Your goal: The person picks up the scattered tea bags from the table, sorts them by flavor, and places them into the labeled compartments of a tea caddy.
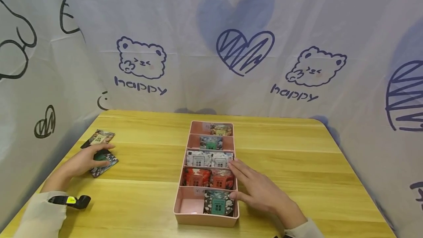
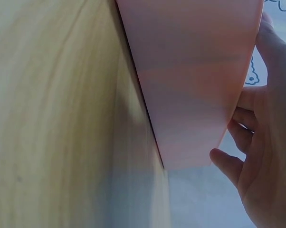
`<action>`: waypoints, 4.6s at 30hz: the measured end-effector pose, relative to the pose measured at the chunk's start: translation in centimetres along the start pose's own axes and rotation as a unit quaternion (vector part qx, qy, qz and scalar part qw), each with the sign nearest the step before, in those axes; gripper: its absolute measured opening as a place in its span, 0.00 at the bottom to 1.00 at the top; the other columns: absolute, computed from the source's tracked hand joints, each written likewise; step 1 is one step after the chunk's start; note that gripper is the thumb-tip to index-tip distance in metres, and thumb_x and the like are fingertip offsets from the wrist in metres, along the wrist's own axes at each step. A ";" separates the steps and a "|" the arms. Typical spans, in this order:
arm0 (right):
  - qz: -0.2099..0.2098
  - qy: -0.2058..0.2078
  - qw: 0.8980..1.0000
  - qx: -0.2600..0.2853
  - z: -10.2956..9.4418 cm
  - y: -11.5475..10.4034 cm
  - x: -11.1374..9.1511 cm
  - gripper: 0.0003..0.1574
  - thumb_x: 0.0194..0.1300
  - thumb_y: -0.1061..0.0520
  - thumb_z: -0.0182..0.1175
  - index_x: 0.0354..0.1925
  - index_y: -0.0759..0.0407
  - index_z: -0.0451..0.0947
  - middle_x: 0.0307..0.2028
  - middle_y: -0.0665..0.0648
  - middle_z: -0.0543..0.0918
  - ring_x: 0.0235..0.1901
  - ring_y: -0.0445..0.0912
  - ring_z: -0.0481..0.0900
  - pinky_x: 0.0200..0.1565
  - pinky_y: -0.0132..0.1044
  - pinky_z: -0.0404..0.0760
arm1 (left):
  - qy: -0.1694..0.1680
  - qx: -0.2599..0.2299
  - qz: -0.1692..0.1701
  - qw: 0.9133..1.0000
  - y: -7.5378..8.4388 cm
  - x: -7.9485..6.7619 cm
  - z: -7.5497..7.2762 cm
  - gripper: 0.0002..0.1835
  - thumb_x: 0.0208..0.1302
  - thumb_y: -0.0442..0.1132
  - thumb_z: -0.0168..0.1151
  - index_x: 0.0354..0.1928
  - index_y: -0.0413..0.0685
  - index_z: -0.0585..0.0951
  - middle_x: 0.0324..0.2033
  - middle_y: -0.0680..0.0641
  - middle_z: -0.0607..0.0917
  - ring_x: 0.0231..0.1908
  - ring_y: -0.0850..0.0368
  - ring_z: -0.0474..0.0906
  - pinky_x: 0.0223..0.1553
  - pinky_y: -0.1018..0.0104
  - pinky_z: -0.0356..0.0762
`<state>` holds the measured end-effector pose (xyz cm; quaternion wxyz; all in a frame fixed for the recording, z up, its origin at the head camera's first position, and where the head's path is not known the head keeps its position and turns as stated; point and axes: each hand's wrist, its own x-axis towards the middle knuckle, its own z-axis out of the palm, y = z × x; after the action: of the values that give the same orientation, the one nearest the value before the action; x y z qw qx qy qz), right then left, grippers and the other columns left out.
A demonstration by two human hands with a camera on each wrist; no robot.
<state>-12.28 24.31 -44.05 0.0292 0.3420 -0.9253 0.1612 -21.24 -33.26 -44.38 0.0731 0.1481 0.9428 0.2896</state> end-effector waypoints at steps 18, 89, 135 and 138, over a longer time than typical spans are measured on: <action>0.002 -0.006 1.000 0.001 0.0 -0.1 0.1 0.51 0.67 0.37 0.59 0.77 0.52 0.49 0.76 0.55 0.52 0.70 0.56 0.58 0.59 0.59 0.71 | 0.011 0.028 0.005 1.000 -0.6 -0.1 0.5 0.32 0.62 0.50 0.68 0.63 0.37 0.74 0.63 0.30 0.71 0.64 0.27 0.60 0.60 0.31 0.60; -0.003 -0.003 1.000 -0.012 -0.1 -0.1 0.0 0.50 0.68 0.36 0.57 0.78 0.52 0.49 0.76 0.55 0.51 0.70 0.56 0.59 0.60 0.57 0.71 | 0.052 -0.036 -0.006 0.998 2.3 0.6 0.1 0.28 0.63 0.52 0.67 0.57 0.40 0.76 0.51 0.37 0.79 0.54 0.38 0.73 0.52 0.42 0.73; -0.003 -0.013 1.000 -0.003 -0.4 -0.3 0.2 0.50 0.69 0.36 0.55 0.78 0.53 0.49 0.76 0.57 0.51 0.70 0.57 0.59 0.59 0.57 0.72 | 0.082 -0.050 0.089 0.991 10.7 4.2 1.3 0.16 0.69 0.47 0.61 0.56 0.54 0.79 0.49 0.46 0.82 0.45 0.48 0.78 0.39 0.55 0.79; 0.002 -0.013 1.000 -0.005 -0.5 -0.3 0.3 0.50 0.69 0.36 0.56 0.78 0.52 0.49 0.76 0.57 0.51 0.70 0.57 0.59 0.59 0.58 0.72 | 0.083 -0.050 0.095 0.991 11.3 4.6 1.3 0.17 0.69 0.47 0.61 0.57 0.54 0.79 0.51 0.46 0.82 0.46 0.48 0.78 0.41 0.54 0.79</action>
<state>-12.32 24.10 -43.46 0.0180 0.3420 -0.9271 0.1523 -22.59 -22.21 -39.23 -0.0259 0.2083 0.9115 0.3536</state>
